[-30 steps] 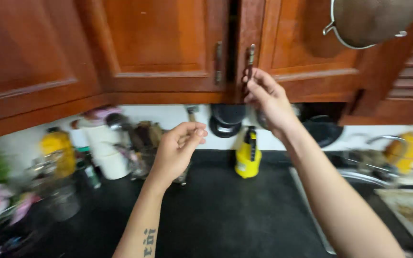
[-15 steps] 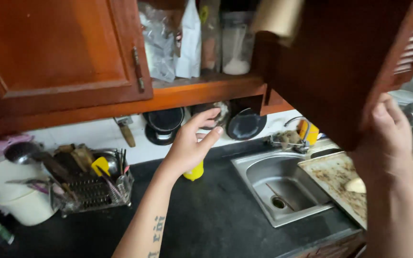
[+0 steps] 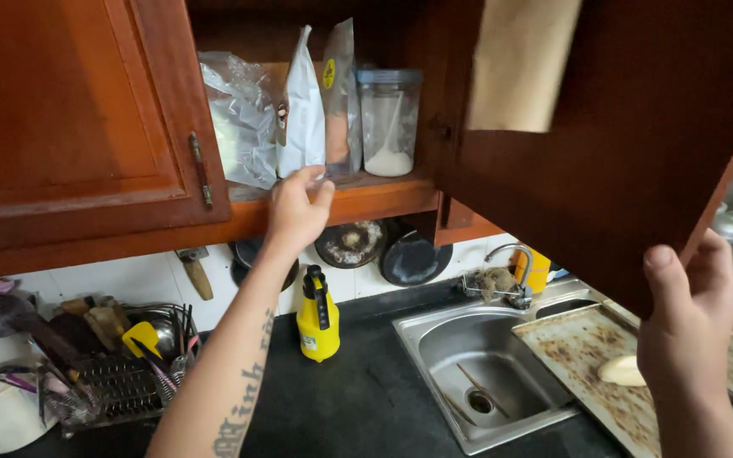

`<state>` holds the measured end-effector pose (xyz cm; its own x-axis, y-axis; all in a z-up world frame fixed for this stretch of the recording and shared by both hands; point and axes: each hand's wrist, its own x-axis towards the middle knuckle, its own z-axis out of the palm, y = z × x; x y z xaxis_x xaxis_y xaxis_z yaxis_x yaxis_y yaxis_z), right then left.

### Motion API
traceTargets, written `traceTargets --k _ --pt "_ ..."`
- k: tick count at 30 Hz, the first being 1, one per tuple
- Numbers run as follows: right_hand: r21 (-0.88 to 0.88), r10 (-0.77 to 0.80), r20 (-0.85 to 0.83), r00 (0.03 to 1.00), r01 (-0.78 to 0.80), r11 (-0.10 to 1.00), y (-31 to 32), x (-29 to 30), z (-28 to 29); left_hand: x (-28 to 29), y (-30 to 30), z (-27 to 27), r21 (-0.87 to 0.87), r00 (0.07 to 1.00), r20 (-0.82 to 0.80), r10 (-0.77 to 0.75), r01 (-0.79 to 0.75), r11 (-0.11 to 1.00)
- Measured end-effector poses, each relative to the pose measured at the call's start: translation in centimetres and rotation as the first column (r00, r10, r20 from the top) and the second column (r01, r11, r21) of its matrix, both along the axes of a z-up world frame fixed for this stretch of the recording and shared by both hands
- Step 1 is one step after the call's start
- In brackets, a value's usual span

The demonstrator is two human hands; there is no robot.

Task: Preparing bread rolls by applying egg wash and topping mini pizzas with sliced ham in a bakery kitchen.

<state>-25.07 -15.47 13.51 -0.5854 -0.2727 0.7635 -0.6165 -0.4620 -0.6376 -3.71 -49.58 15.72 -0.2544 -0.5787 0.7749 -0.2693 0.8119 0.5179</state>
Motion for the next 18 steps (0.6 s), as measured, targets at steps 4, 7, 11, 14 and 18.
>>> traceTargets --k 4,7,11,14,18 --pt "-0.037 -0.068 -0.136 0.988 0.064 0.997 -0.5 0.8 -1.0 2.6 -1.4 0.6 -0.598 0.824 0.182 0.536 -0.34 0.726" --pt "-0.036 -0.172 -0.222 0.96 0.168 0.985 -1.2 3.2 -1.1 5.6 -2.8 1.3 -0.796 0.571 0.199 0.797 -0.38 0.471" --pt "-0.128 -0.096 -0.259 0.961 0.064 0.99 -2.6 4.5 -2.6 8.3 -3.0 1.1 -0.858 0.562 0.238 0.792 -0.261 0.443" --pt "-0.204 -0.217 -0.186 0.958 0.178 0.963 -4.0 4.8 -5.0 7.8 -2.8 0.2 -0.891 0.687 0.149 0.711 -0.219 0.398" --pt "-0.185 0.005 0.147 0.989 0.022 0.982 -6.2 5.1 -8.1 5.1 -4.9 -1.5 -0.696 0.789 0.277 0.548 -0.229 0.681"
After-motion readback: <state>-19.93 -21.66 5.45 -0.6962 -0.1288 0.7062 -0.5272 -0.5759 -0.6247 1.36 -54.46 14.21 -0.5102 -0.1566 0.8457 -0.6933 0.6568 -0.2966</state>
